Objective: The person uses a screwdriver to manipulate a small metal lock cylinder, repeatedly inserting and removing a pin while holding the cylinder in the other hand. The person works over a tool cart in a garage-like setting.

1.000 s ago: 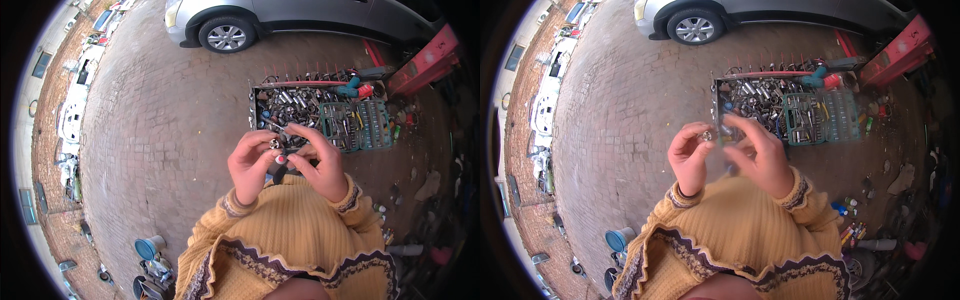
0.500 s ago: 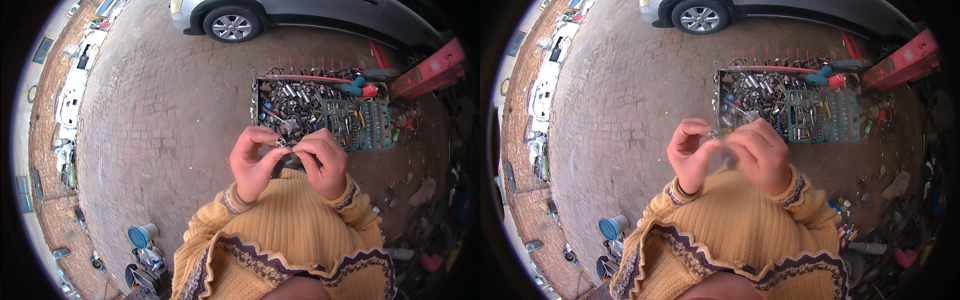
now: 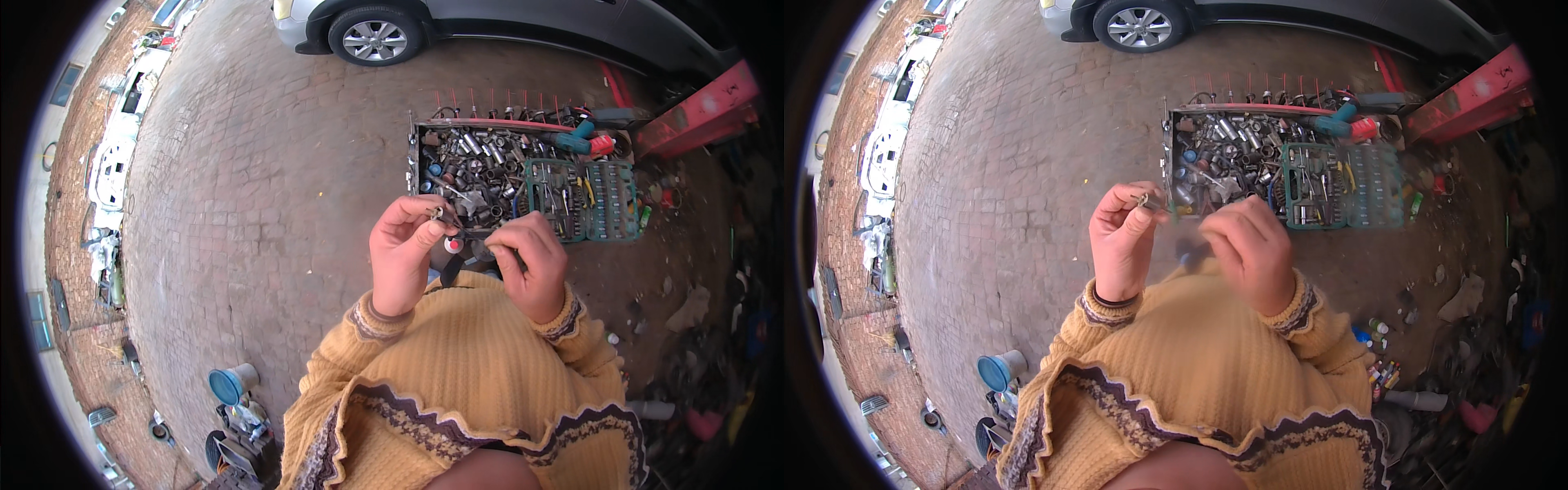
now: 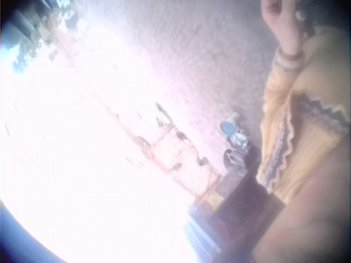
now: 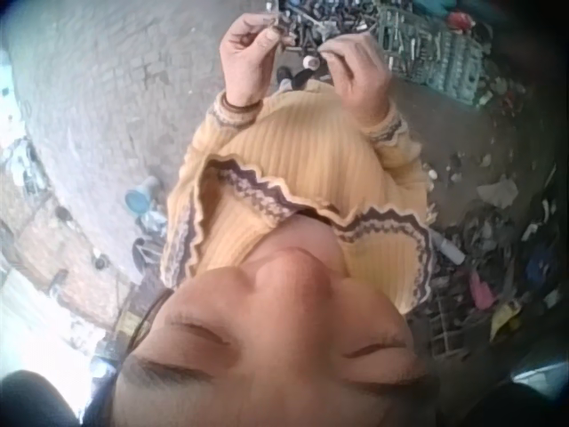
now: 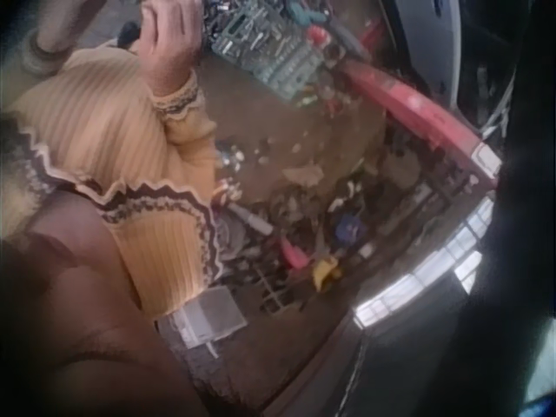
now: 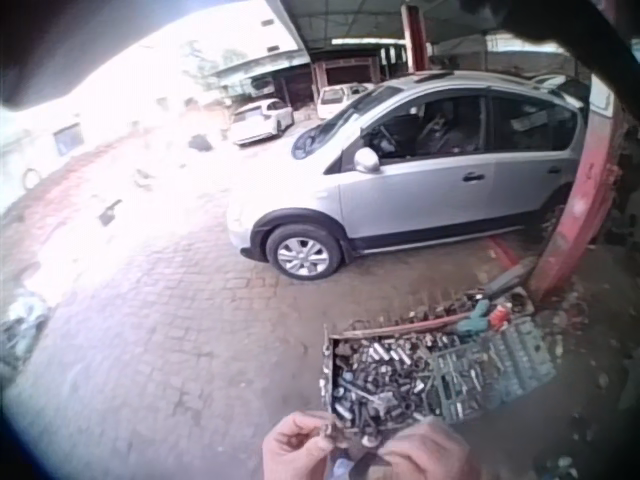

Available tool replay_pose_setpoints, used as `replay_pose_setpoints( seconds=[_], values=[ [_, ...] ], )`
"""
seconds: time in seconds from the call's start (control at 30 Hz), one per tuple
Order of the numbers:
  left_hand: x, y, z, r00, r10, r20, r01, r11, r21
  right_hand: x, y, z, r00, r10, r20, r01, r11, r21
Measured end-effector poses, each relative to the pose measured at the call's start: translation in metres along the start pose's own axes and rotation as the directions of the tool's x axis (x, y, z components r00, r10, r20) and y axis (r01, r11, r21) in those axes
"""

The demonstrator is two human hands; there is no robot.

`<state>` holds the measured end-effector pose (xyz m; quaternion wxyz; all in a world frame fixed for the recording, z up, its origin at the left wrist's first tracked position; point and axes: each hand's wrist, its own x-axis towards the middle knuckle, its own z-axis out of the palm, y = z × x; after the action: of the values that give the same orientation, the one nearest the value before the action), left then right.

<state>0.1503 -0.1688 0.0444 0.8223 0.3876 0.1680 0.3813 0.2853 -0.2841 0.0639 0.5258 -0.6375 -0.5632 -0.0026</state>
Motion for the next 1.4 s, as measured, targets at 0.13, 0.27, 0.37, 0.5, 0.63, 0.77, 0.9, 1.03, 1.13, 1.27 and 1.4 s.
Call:
replay_pose_setpoints(
  seconds=[0.13,0.27,0.37,0.5,0.63,0.77,0.9,1.03,1.13,1.27,1.4],
  values=[
    [0.000,-0.008,0.001,0.997,0.077,0.007,-0.077,0.981,0.176,0.001,-0.011,-0.003,0.994,-0.084,0.068,0.077,0.991,0.112],
    [0.003,-0.009,0.005,0.947,0.244,0.208,-0.316,0.825,0.470,0.018,-0.019,-0.021,0.991,-0.124,0.049,0.115,0.983,0.145],
    [0.001,-0.005,0.007,0.897,0.222,0.382,-0.425,0.670,0.609,0.033,-0.010,-0.027,0.995,-0.095,-0.033,0.099,0.988,0.119],
    [-0.001,0.002,0.004,0.873,0.143,0.467,-0.404,0.748,0.527,0.038,0.018,-0.021,0.985,0.081,-0.150,-0.064,0.991,0.118],
    [0.000,0.005,-0.001,0.956,0.137,0.260,-0.165,0.982,0.092,0.015,0.027,-0.014,0.982,0.180,-0.059,-0.176,0.982,0.066],
    [0.003,0.000,-0.003,0.992,0.074,-0.100,-0.073,0.997,0.018,-0.014,0.008,-0.001,0.992,0.081,0.093,-0.088,0.993,0.079],
    [0.007,-0.008,-0.002,0.973,0.190,-0.128,-0.165,0.969,0.183,-0.014,-0.008,-0.001,0.974,-0.079,0.212,0.031,0.975,0.220],
    [0.006,-0.012,-0.001,0.973,0.229,-0.037,-0.207,0.928,0.309,0.010,-0.015,-0.016,0.968,-0.175,0.180,0.108,0.938,0.328],
    [0.009,-0.010,-0.007,0.932,0.254,0.260,-0.354,0.796,0.492,0.032,-0.012,-0.037,0.983,-0.142,0.114,0.099,0.942,0.319],
    [0.010,-0.005,-0.015,0.854,0.184,0.486,-0.481,0.636,0.604,0.049,0.010,-0.048,0.998,0.063,-0.029,-0.052,0.954,0.295],
    [0.009,-0.004,-0.017,0.933,0.156,0.325,-0.224,0.958,0.181,0.040,0.035,-0.045,0.973,0.224,-0.053,-0.193,0.920,0.341]
  ],
)
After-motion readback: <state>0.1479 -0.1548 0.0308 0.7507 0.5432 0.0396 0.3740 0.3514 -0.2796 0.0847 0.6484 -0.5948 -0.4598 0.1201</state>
